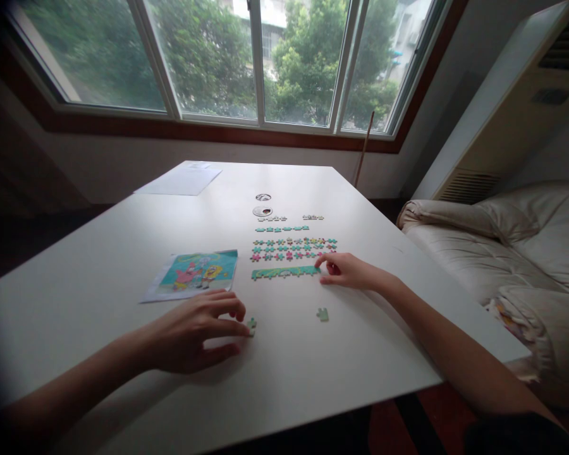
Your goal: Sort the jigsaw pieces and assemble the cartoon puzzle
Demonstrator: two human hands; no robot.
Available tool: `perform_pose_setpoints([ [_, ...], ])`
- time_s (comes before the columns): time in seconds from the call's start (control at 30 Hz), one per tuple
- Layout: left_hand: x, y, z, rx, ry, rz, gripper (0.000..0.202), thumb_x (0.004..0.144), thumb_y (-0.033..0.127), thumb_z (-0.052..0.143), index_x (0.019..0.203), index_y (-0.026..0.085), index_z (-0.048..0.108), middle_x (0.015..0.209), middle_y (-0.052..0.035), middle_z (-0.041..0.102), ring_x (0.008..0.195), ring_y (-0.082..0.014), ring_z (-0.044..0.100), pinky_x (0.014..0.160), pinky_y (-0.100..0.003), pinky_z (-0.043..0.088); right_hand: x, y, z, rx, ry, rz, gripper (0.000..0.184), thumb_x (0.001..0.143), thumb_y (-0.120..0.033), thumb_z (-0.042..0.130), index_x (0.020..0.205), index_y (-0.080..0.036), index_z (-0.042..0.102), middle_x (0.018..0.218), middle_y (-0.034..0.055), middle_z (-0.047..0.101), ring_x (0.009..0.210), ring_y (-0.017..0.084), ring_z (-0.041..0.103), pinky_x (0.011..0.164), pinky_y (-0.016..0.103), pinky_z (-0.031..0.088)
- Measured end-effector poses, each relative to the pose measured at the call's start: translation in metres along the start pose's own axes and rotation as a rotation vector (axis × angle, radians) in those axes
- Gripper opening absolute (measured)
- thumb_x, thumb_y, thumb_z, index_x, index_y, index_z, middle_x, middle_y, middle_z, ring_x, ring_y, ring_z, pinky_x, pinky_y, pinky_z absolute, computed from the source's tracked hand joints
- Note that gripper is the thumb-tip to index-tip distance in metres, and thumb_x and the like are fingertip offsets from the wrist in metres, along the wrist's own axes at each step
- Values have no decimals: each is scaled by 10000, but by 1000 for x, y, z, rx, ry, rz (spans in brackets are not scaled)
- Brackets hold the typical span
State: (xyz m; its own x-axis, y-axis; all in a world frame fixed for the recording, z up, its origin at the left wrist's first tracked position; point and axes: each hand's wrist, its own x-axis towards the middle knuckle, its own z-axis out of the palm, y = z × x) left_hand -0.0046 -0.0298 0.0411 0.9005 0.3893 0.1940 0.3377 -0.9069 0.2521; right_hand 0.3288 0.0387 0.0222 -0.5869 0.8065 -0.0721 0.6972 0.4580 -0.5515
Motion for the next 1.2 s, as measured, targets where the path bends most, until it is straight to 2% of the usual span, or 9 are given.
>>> perform_pose_setpoints([
  [0.13, 0, 0, 1, 16, -29, -12, 169, 844, 292, 509, 952, 235, 626, 814, -41, 568, 741, -163, 536, 734, -311, 420, 0, 0, 0, 6, 0, 1, 363, 763, -414, 570, 1039, -178, 554, 644, -32, 456, 572, 95, 420, 556, 209, 347],
  [0.43, 0, 2, 1, 62, -66, -21, 228, 812, 319, 535, 1006, 210, 585, 861, -52, 589, 782, -191, 550, 763, -337, 417, 0, -2, -1, 10, -11, -5, 356, 764, -406, 570, 1030, -170, 561, 646, -29, 473, 571, 93, 433, 551, 208, 352],
  [0.67, 5, 8, 4, 272, 27, 23, 203, 893, 261, 418, 969, 168, 581, 790, -62, 587, 715, -185, 526, 661, -327, 420, 12, -4, -19, -90, 136, -55, 306, 802, -406, 515, 939, -155, 620, 663, 1, 535, 586, 96, 462, 576, 216, 368],
  [0.8, 5, 9, 7, 297, 104, 2, 189, 889, 236, 417, 925, 166, 589, 770, -59, 583, 716, -187, 540, 654, -333, 433, 36, 4, -32, -164, 142, -61, 275, 800, -384, 519, 860, -151, 652, 684, 25, 581, 614, 108, 500, 589, 221, 384],
  [0.97, -3, 8, 20, 309, 228, -62, 165, 878, 219, 438, 907, 160, 589, 785, -65, 596, 736, -202, 555, 651, -352, 451, 81, 17, -38, -252, 184, -45, 231, 783, -341, 546, 823, -155, 677, 707, 32, 616, 611, 110, 514, 602, 229, 388],
  [1.07, -8, 7, 26, 276, 278, -77, 140, 858, 189, 458, 923, 165, 581, 812, -64, 604, 750, -199, 561, 650, -344, 458, 110, 16, -36, -275, 200, -34, 210, 785, -300, 550, 872, -157, 676, 774, 36, 633, 644, 110, 523, 618, 223, 389],
  [1.2, -9, 11, 29, 255, 316, -63, 139, 846, 168, 466, 929, 166, 578, 806, -64, 608, 743, -192, 561, 658, -340, 462, 144, 11, -31, -309, 178, 8, 268, 754, -301, 605, 971, -152, 655, 896, 59, 633, 734, 128, 538, 666, 229, 393],
])
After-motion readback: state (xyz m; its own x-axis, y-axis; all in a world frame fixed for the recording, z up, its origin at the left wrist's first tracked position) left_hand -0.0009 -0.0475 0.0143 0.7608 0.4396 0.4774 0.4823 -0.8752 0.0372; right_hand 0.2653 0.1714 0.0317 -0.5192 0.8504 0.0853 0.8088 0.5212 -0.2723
